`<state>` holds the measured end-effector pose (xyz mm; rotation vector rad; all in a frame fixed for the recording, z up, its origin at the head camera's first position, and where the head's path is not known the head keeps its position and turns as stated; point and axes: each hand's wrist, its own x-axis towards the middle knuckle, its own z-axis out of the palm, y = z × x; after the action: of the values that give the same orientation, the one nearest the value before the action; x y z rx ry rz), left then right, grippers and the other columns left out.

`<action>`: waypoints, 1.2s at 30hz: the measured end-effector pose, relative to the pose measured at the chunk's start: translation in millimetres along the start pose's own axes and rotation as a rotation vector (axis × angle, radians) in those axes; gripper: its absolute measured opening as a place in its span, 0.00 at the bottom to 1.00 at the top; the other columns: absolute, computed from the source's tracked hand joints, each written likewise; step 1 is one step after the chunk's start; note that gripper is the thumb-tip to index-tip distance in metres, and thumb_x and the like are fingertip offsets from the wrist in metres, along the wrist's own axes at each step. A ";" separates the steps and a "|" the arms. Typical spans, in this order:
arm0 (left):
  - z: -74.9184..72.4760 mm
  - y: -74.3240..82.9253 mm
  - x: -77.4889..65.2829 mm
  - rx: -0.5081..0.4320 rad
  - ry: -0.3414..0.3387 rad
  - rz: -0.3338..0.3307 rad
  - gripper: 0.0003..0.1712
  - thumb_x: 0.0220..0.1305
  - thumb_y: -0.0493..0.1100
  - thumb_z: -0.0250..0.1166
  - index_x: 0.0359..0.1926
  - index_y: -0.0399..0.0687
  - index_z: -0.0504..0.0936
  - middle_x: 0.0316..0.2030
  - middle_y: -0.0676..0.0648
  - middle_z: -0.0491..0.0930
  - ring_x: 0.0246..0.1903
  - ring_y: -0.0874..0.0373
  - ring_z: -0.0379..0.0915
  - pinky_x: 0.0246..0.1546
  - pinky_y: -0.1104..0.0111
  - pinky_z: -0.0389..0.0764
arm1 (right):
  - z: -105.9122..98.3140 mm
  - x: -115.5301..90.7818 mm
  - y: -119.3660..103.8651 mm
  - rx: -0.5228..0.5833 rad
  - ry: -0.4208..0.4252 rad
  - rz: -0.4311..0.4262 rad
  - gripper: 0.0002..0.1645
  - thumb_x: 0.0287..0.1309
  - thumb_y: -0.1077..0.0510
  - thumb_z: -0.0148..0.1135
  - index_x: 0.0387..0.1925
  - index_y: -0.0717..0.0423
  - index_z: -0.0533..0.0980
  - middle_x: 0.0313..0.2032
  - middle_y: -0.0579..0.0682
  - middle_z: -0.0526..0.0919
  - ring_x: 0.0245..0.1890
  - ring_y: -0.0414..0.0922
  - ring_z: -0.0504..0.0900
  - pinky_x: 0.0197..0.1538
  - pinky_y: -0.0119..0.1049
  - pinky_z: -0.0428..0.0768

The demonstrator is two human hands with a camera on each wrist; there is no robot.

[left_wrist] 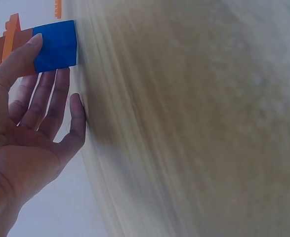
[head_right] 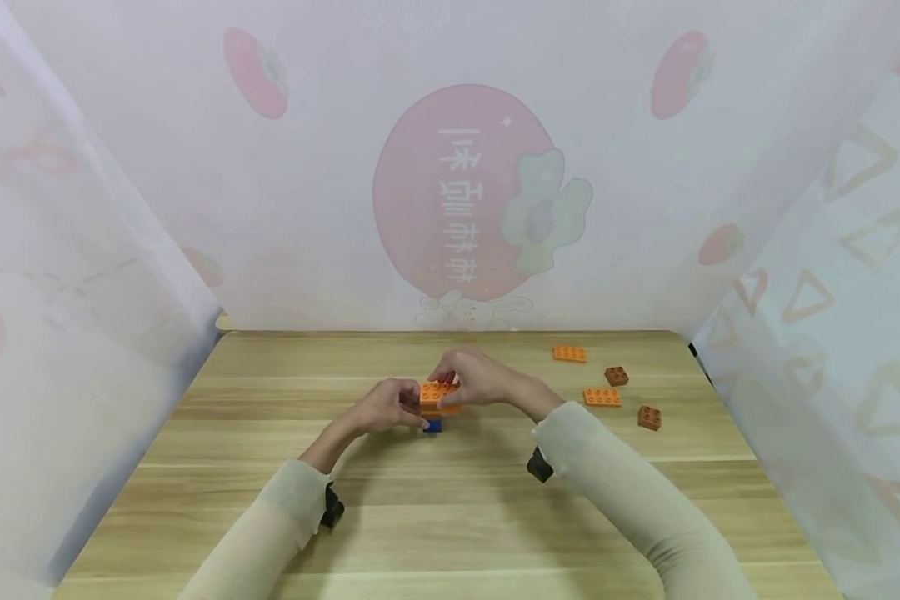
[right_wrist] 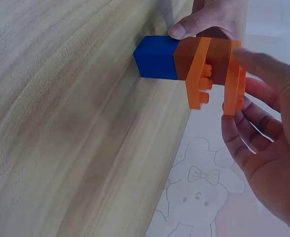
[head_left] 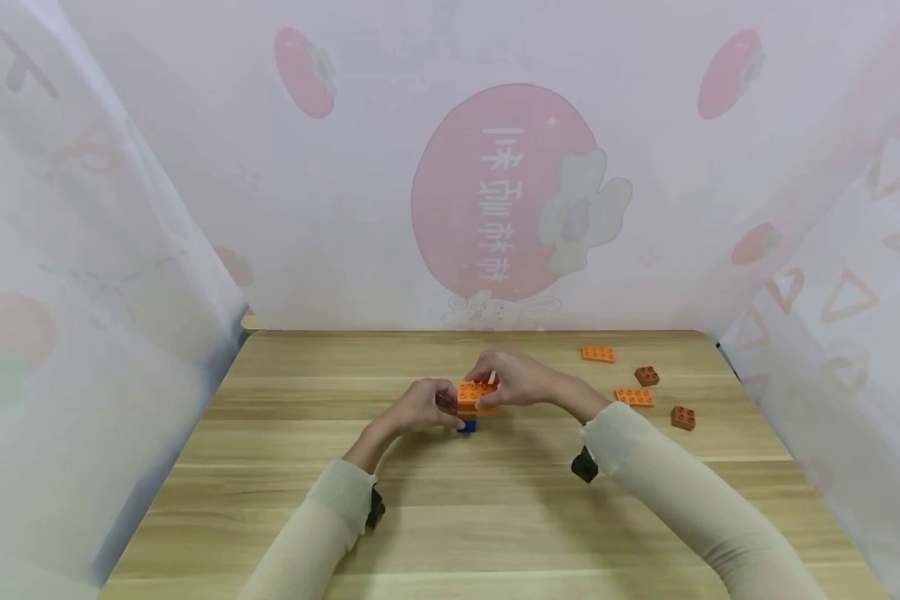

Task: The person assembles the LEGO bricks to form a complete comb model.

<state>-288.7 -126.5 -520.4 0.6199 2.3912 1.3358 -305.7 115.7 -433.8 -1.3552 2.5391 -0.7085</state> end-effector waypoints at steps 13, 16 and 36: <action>0.6 0.1 1.0 -0.010 -0.004 0.000 0.18 0.56 0.32 0.81 0.45 0.39 0.84 0.43 0.45 0.88 0.44 0.54 0.87 0.50 0.64 0.88 | -16.6 -19.7 16.7 0.121 -0.014 0.068 0.26 0.62 0.50 0.78 0.58 0.56 0.85 0.54 0.51 0.86 0.52 0.51 0.84 0.57 0.53 0.86; 1.5 0.6 0.3 -0.011 -0.009 0.000 0.18 0.56 0.32 0.81 0.45 0.39 0.84 0.42 0.45 0.88 0.44 0.54 0.87 0.49 0.64 0.88 | -20.1 -26.7 21.8 0.123 -0.012 0.078 0.26 0.62 0.51 0.78 0.58 0.56 0.85 0.54 0.50 0.86 0.53 0.48 0.84 0.57 0.52 0.86; -1.1 2.7 -0.7 0.037 0.004 0.026 0.18 0.56 0.33 0.81 0.45 0.39 0.84 0.42 0.46 0.88 0.43 0.54 0.87 0.48 0.65 0.89 | -50.8 -71.5 48.9 0.067 0.042 0.123 0.27 0.61 0.50 0.79 0.58 0.56 0.85 0.59 0.54 0.85 0.57 0.54 0.84 0.57 0.57 0.85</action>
<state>-288.1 -126.4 -517.5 0.6612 2.4240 1.3064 -319.6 214.0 -418.1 -1.1633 2.5795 -0.7986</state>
